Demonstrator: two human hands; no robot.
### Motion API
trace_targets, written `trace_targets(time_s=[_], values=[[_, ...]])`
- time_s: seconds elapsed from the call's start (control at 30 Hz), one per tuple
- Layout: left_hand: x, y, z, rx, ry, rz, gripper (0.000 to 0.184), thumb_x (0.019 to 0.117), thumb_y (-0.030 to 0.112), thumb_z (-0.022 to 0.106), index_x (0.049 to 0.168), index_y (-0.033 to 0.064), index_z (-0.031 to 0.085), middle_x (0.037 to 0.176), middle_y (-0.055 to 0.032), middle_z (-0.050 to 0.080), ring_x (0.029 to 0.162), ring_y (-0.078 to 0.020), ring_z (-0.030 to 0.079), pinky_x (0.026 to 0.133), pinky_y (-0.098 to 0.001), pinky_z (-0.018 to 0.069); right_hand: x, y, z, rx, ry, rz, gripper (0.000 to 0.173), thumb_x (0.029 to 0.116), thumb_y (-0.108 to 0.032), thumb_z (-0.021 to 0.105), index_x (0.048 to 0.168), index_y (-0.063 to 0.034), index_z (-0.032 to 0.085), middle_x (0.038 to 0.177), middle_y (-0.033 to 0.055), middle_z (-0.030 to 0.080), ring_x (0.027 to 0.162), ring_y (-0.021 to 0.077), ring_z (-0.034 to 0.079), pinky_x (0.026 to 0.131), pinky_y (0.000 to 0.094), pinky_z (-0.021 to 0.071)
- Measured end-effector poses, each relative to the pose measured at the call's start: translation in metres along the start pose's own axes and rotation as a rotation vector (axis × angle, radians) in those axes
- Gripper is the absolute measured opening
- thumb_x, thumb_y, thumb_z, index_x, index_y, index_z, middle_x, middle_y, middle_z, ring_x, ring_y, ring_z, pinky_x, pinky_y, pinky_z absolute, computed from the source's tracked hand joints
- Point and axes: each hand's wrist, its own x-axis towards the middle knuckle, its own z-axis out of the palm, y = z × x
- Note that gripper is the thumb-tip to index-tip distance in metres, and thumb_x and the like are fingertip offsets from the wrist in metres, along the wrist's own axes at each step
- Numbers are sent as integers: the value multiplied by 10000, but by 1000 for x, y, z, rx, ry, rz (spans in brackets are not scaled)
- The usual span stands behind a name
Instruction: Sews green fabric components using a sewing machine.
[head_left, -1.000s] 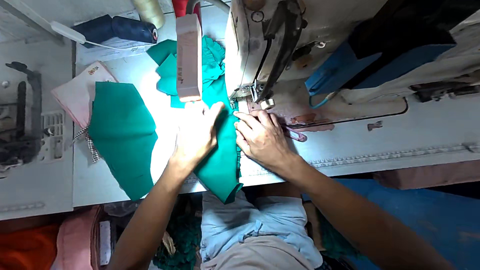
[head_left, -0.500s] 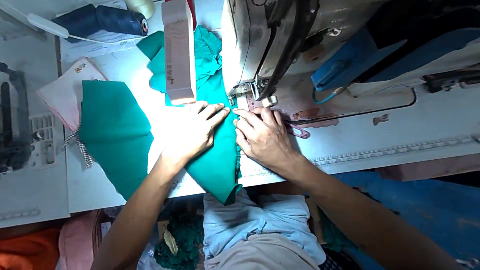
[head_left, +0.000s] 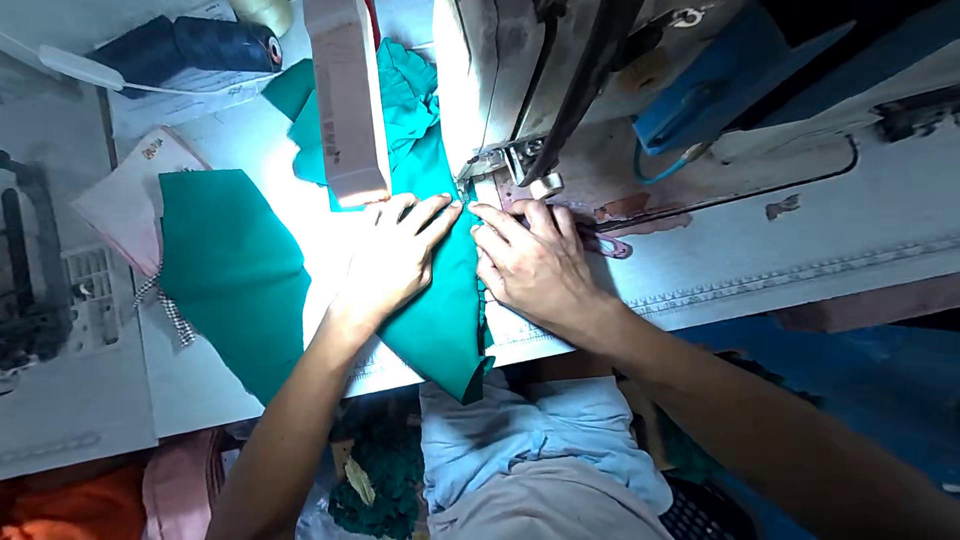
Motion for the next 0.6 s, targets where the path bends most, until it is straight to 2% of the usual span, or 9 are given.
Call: trace_targets(time_s=[0.13, 0.3, 0.43, 0.5, 0.6], values=[[5, -6, 4, 28, 47, 0, 545, 961, 120, 441, 1478, 235, 568, 1494, 1, 570, 1297, -316, 547, 999, -523, 412, 5, 0, 0, 3, -2, 7, 315, 992, -218, 495, 1177, -96, 719, 1470, 79, 583, 1214, 378, 563, 879, 557, 420], [4, -6, 0, 13, 52, 21, 556, 957, 108, 451, 1493, 218, 553, 1500, -11, 566, 1311, -323, 535, 1029, -525, 388, 1, 4, 5, 5, 31, 18, 325, 1007, -240, 492, 1194, -122, 730, 1483, 30, 585, 1232, 337, 566, 907, 533, 417], [-1, -7, 2, -11, 79, 88, 528, 981, 52, 458, 1454, 242, 596, 1509, 40, 568, 1376, -304, 501, 1053, -545, 354, 1, 4, 4, 19, 31, 16, 318, 1009, -251, 507, 1185, -110, 731, 1467, 43, 598, 1231, 340, 566, 920, 540, 412], [-1, -6, 1, -7, 48, 77, 529, 971, 55, 467, 1447, 241, 604, 1501, 54, 575, 1407, -310, 479, 1067, -579, 347, 1, 4, 4, 16, 19, 16, 331, 1009, -256, 500, 1198, -110, 728, 1474, 42, 591, 1240, 346, 561, 925, 546, 409], [-1, -5, 2, 3, 53, 40, 513, 982, 77, 455, 1434, 258, 618, 1491, 73, 584, 1406, -291, 491, 1059, -570, 363, 2, 5, 4, -6, 9, 7, 334, 1014, -256, 489, 1210, -111, 717, 1484, 39, 582, 1266, 352, 551, 932, 552, 413]])
